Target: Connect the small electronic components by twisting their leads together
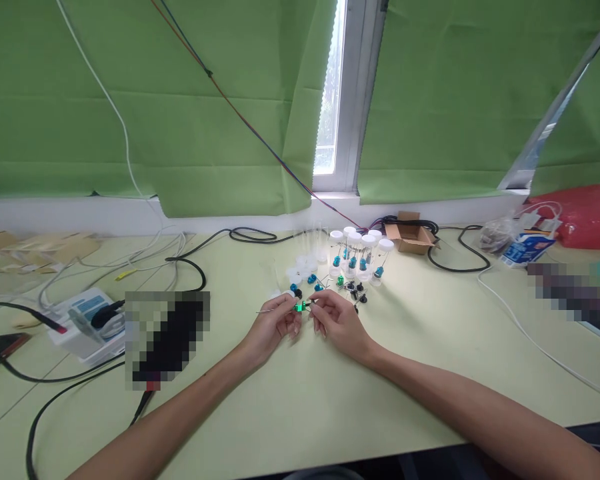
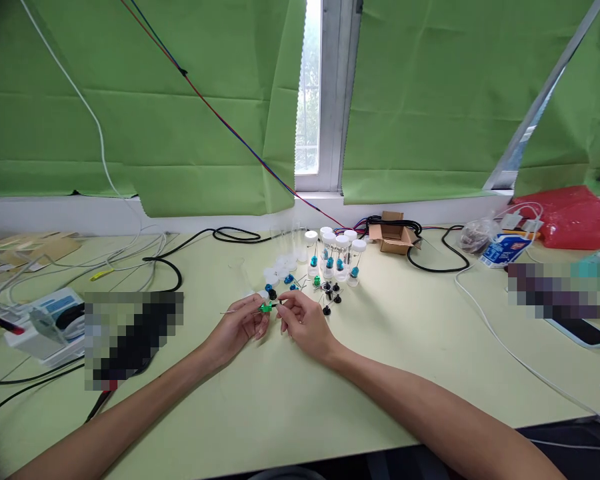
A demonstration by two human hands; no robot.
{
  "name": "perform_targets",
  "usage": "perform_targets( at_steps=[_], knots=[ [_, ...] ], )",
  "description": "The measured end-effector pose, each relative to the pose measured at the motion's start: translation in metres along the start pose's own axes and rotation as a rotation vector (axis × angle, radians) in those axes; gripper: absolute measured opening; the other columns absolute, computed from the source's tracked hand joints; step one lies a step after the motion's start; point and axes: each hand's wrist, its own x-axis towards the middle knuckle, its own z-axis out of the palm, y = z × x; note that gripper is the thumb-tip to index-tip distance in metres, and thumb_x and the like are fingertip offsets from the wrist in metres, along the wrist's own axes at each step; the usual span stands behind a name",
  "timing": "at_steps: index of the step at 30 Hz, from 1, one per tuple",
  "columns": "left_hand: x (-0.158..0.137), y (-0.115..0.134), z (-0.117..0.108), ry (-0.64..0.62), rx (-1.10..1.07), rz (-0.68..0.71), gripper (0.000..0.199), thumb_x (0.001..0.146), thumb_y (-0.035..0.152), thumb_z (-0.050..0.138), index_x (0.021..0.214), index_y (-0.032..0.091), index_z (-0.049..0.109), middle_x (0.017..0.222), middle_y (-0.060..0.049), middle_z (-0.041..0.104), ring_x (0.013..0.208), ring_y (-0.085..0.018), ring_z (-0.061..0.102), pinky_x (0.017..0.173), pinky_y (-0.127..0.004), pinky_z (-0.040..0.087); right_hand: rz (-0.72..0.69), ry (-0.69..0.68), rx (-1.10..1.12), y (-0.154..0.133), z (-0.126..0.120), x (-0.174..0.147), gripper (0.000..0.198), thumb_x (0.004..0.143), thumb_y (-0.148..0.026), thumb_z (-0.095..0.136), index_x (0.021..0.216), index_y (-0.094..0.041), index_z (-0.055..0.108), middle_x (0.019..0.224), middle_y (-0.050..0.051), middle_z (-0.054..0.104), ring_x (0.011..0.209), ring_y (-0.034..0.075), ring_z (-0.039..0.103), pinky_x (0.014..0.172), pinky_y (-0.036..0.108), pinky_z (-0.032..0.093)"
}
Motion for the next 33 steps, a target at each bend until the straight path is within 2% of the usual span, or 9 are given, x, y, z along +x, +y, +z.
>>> perform_targets(
  at_steps=[22,33],
  knots=[
    [0.0008,0.005,0.0048,0.052,0.002,-0.055,0.026,0.082,0.037,0.066,0.07,0.014,0.061,0.056,-0.001,0.055,0.048,-0.011,0.049,0.045,-0.023,0.037,0.049,0.03,0.02,0.0007,0.0007,0.0034,0.021,0.091,-0.038,0.057,0.102,-0.02,0.06,0.068,-0.001,0.058,0.051,0.011,0.055,0.05,0.025,0.045],
    [-0.0008,0.0062,0.0036,0.024,0.025,-0.044,0.027,0.084,0.037,0.064,0.069,0.015,0.059,0.055,0.0,0.053,0.046,-0.01,0.044,0.045,-0.023,0.034,0.068,0.017,0.014,-0.0015,0.0021,0.0063,0.027,0.091,-0.045,0.055,0.096,-0.019,0.06,0.062,-0.003,0.056,0.048,0.011,0.052,0.049,0.025,0.045]
  ],
)
